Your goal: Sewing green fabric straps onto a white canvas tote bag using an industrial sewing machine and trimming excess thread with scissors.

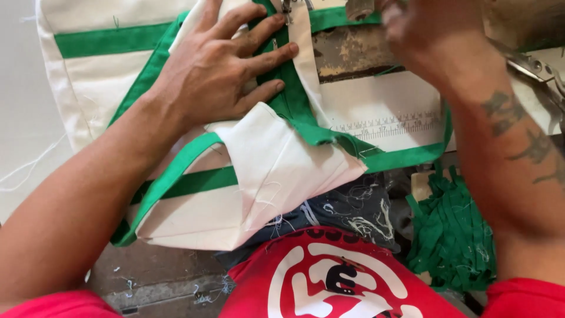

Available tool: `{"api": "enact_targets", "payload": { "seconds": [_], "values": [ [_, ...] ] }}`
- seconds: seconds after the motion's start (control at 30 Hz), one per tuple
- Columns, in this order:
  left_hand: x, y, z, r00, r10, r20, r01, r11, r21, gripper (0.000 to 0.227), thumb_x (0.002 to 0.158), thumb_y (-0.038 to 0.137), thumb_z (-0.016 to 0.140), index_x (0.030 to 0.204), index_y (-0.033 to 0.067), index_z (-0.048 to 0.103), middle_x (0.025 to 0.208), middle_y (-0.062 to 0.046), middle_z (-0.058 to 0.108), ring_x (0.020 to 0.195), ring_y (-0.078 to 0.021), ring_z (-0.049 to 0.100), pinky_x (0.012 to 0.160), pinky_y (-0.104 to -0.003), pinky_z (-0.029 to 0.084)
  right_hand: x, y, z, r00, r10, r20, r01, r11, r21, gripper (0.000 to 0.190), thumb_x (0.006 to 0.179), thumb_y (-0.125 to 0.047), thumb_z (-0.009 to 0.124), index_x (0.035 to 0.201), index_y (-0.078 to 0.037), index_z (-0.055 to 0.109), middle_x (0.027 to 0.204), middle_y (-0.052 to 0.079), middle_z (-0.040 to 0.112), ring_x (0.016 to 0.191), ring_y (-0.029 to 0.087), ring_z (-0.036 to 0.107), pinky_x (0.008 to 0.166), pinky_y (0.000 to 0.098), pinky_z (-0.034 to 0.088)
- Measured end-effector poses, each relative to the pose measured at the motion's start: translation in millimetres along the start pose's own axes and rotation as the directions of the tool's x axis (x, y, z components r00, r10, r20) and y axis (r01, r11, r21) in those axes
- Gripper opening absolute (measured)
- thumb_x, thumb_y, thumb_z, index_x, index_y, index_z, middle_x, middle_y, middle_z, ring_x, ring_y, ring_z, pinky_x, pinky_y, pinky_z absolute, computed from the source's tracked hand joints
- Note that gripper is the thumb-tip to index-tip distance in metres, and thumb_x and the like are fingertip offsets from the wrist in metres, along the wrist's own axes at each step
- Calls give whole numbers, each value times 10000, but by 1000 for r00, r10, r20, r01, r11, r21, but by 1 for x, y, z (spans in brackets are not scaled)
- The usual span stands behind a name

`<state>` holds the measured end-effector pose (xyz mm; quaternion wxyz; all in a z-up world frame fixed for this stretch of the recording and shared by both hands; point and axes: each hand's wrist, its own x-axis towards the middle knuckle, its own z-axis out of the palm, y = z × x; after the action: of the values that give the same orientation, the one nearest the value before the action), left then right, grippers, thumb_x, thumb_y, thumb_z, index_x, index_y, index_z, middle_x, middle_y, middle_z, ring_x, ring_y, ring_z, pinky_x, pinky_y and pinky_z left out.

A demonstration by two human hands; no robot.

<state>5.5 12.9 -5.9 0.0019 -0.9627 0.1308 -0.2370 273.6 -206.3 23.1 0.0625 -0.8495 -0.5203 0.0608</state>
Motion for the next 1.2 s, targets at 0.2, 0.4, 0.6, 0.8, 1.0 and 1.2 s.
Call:
{"api": "enact_targets", "payload": {
  "seconds": [0.2,0.4,0.6,0.8,1.0,1.2],
  "values": [
    [-3,-1,3,1000,-18,-15,17,998,-65,442,1237,406,709,1546,114,830,1532,-241,775,1417,-428,590,1240,-678,330,-5,27,9,924,-371,-91,333,900,-281,145,1190,-155,925,1197,-46,830,1004,150,798,786,270,721,592,369,613],
    [-4,1,5,999,-31,-24,29,995,-97,442,1258,399,685,1554,107,835,1524,-257,774,1423,-465,599,1248,-741,271,-13,25,33,849,-461,-260,392,878,-274,259,1127,-97,870,1280,-25,673,1321,197,643,1180,418,575,996,549,494],
    [-3,3,3,999,-33,-23,31,996,-83,428,1254,385,714,1556,103,823,1543,-255,757,1426,-459,594,1245,-711,304,-25,-6,28,642,-638,-426,669,737,-95,99,1145,-38,828,1194,-26,743,1139,120,733,1136,368,622,1118,510,402],
    [-1,5,2,998,-66,21,68,992,-102,462,1262,401,641,1586,108,791,1566,-260,738,1464,-474,589,1263,-755,242,-2,-2,29,942,-222,-250,271,946,180,222,1087,29,772,1277,74,667,826,166,631,623,345,546,537,535,380],
    [1,5,0,998,-69,-2,68,989,-132,423,1255,363,681,1547,84,805,1532,-260,739,1440,-478,587,1249,-770,241,40,-25,40,928,-330,-171,365,899,243,178,1127,-190,840,1243,-55,822,1216,128,829,1105,331,770,870,443,584],
    [0,5,3,998,-69,-6,68,987,-147,424,1262,355,668,1556,75,792,1540,-274,732,1441,-493,587,1240,-781,228,45,-49,21,985,-76,157,78,997,-6,143,1080,-272,623,989,-245,731,1100,13,802,1046,340,723,765,518,525]
  ]
}}
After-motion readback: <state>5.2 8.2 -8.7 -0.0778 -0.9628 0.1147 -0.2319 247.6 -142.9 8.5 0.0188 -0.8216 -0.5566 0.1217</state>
